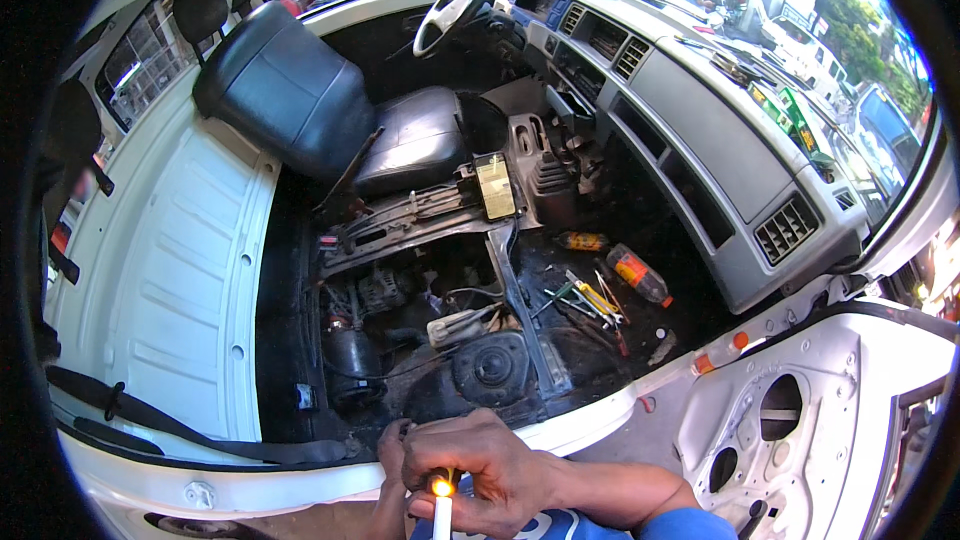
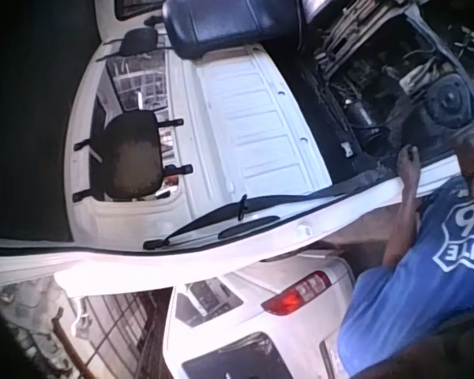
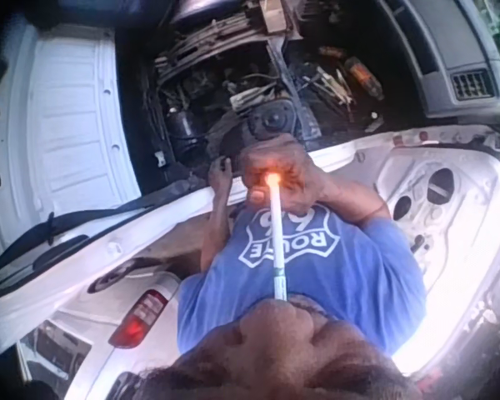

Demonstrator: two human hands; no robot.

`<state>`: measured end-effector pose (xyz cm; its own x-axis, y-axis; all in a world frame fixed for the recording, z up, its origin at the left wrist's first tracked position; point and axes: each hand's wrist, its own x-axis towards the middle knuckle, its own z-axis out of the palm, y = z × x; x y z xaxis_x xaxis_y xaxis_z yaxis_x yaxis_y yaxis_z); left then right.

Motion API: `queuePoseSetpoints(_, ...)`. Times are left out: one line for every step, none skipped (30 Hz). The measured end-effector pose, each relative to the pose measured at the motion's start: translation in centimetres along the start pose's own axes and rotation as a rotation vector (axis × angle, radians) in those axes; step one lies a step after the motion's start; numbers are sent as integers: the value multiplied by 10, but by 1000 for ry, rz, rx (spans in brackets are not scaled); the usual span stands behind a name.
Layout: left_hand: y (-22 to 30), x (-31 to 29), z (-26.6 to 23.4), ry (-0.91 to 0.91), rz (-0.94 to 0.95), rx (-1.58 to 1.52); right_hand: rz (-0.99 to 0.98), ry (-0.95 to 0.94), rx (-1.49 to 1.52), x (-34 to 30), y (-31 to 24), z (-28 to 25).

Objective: The person walks through an auto repair shop, approaches a white van with its interior partially disassembled, and inspects the center console area. They handle a small green box and a smartphone, placing the phone on the dashboard and interacting with the console components.

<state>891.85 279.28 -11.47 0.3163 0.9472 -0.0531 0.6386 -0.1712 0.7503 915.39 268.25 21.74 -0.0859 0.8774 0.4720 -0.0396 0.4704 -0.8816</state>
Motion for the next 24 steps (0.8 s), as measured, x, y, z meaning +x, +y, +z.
queuePoseSetpoints(-1, 0, 1, 5, 9, 12, -9, 15, -1, -1, 0, -1)
queuePoseSetpoints(-2, 0, 1, 5, 16, 13, -17, 31, -3, -2, 0, -2)
queuePoseSetpoints(-3, 0, 2, 0, 19, 8, -21, 33, 11, -2, 0, -2)
queuePoseSetpoints(-2, 2, 3, 2, 20, 23, -26, 36, 23, -3, 0, -2)
queuePoseSetpoints(-4, 1, 2, 1, 17, 31, -30, 39, 35, -3, -1, -3)
queuePoseSetpoints(-1, 4, 5, -12, -51, 70, -33, 42, 44, -3, -1, -3)
queuePoseSetpoints(-6, 0, 2, -3, 19, 37, -35, 45, 53, -3, -1, -3)
queuePoseSetpoints(-1, 5, 6, -5, 23, 35, -37, 47, 62, -3, -1, -4)
queuePoseSetpoints(-7, -1, 1, 4, 79, 3, -38, 47, 60, -3, -2, -4)
queuePoseSetpoints(-2, 4, 5, -5, 30, 32, -39, 46, 57, -2, -2, -4)
queuePoseSetpoints(-7, -2, -1, -3, 31, 32, -40, 45, 55, -2, -2, -4)
queuePoseSetpoints(-3, 1, 2, -1, 32, 33, -37, 44, 59, -1, -2, -4)
queuePoseSetpoints(-5, -2, -2, -11, 15, 35, -34, 42, 63, -1, -2, -4)
queuePoseSetpoints(-3, 0, -1, -21, -1, 37, -31, 40, 67, 0, -2, -4)
queuePoseSetpoints(0, 1, 0, -30, -17, 32, -24, 35, 62, 0, -2, -4)
queuePoseSetpoints(-1, -1, -3, -27, -10, 39, -17, 30, 56, 1, -2, -4)
queuePoseSetpoints(6, 5, 2, -23, -1, 38, -11, 25, 48, 1, -2, -5)
queuePoseSetpoints(1, 1, -2, -25, 33, 16, -9, 30, 60, 1, -2, -5)
queuePoseSetpoints(9, 8, 4, -15, 14, 29, -8, 33, 73, 2, -2, -5)
queuePoseSetpoints(4, 3, -1, -12, 19, 22, -6, 36, 87, 1, -1, -5)
queuePoseSetpoints(9, 7, 3, -20, -56, 51, -5, 39, 81, 1, -1, -5)
queuePoseSetpoints(5, 4, 0, -12, 21, 20, -3, 41, 76, 1, 0, -5)
queuePoseSetpoints(4, 4, 0, -15, 20, 25, -2, 43, 70, 0, 0, -3)
queuePoseSetpoints(4, 4, 1, -12, -16, 44, 5, 41, 83, 0, 1, -4)
